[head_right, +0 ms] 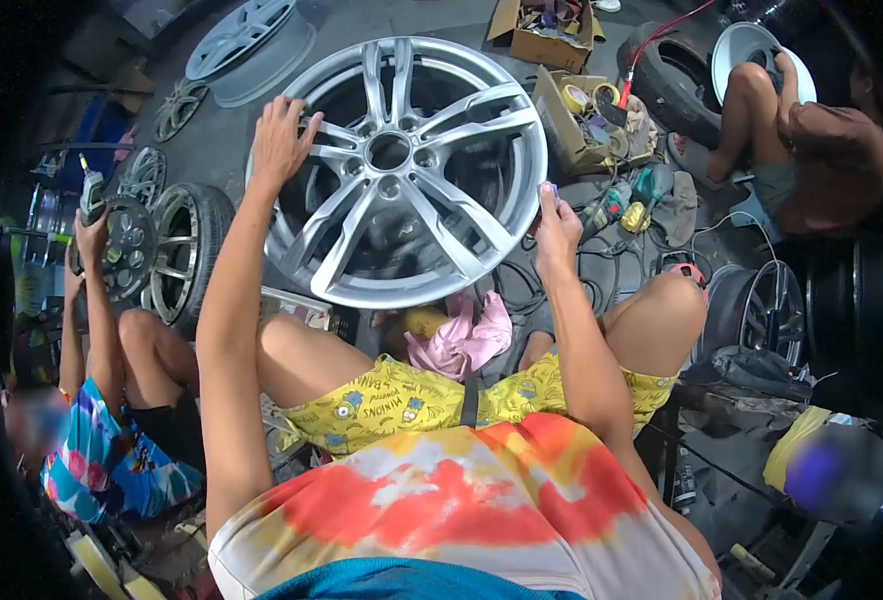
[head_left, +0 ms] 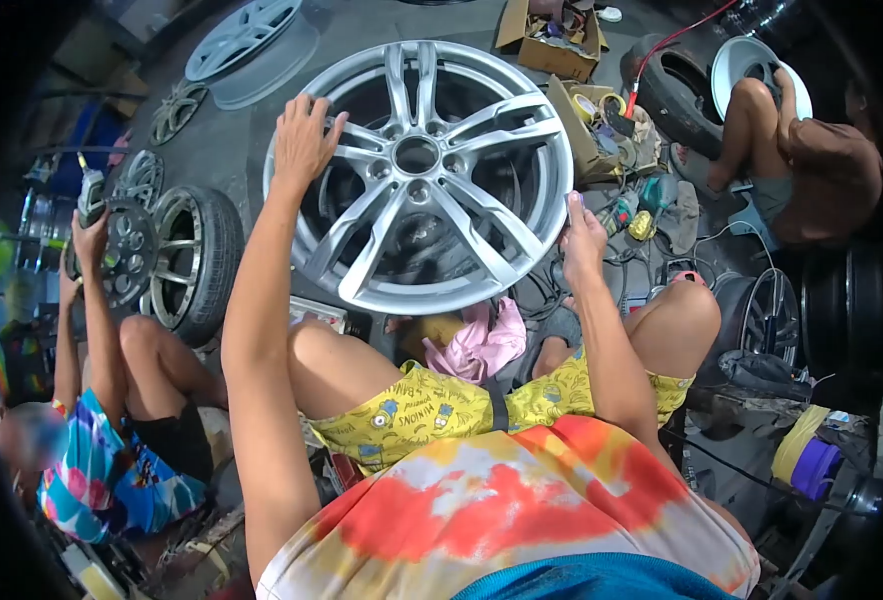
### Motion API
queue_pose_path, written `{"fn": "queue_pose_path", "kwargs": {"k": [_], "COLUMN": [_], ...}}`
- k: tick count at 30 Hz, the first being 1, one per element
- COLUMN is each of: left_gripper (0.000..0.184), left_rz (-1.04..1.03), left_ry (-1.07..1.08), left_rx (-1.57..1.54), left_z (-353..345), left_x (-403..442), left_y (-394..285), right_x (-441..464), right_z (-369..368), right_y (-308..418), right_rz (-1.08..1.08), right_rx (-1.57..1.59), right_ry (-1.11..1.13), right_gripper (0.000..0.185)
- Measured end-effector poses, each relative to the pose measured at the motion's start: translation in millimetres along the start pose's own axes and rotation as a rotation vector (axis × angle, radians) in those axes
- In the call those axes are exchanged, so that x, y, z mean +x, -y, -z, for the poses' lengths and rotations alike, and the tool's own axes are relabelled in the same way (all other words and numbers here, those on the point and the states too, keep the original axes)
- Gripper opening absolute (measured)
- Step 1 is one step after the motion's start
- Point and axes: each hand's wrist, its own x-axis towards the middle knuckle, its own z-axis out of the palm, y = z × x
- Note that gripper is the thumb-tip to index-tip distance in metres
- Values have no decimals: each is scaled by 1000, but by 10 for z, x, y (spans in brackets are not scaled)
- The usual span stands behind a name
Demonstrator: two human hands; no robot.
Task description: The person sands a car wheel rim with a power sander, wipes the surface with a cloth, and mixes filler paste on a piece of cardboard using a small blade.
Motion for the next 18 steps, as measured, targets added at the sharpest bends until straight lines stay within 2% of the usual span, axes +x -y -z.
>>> {"fn": "queue_pose_path", "kwargs": {"k": [1, 2, 4, 5, 6, 8, 14, 18], "left_gripper": [37, 37, 55, 68, 68, 63, 59, 59], "left_rz": [-69, -60, 7, -34, -32, -53, 20, 133], "left_ry": [-121, -123, 484, 368, 368, 360, 352, 375], "left_rx": [-14, -29, 65, 61, 55, 31, 3, 16], "left_z": [-125, -239, -379, -409, -425, -436, -365, -315], "left_x": [85, 163, 246, 220, 204, 178, 32, -97], "left_y": [-5, -27, -71, -79, -78, -41, -22, 127], "right_x": [10, 35, 51, 80, 60, 30, 92, 292], "right_z": [10, 18, -29, -103, -141, -232, -402, -493], "right_y": [-38, -68, -143, -233, -264, -310, -247, -227], "right_rz": [-2, 3, 70, 186, 188, 320, 306, 403], "right_rx": [-38, -54, -49, -24, -30, -189, -56, -238], "right_ry": [-3, -10, -48, -110, -112, -284, -297, -266], "right_gripper": [36, 36, 38, 41, 41, 40, 38, 38]}}
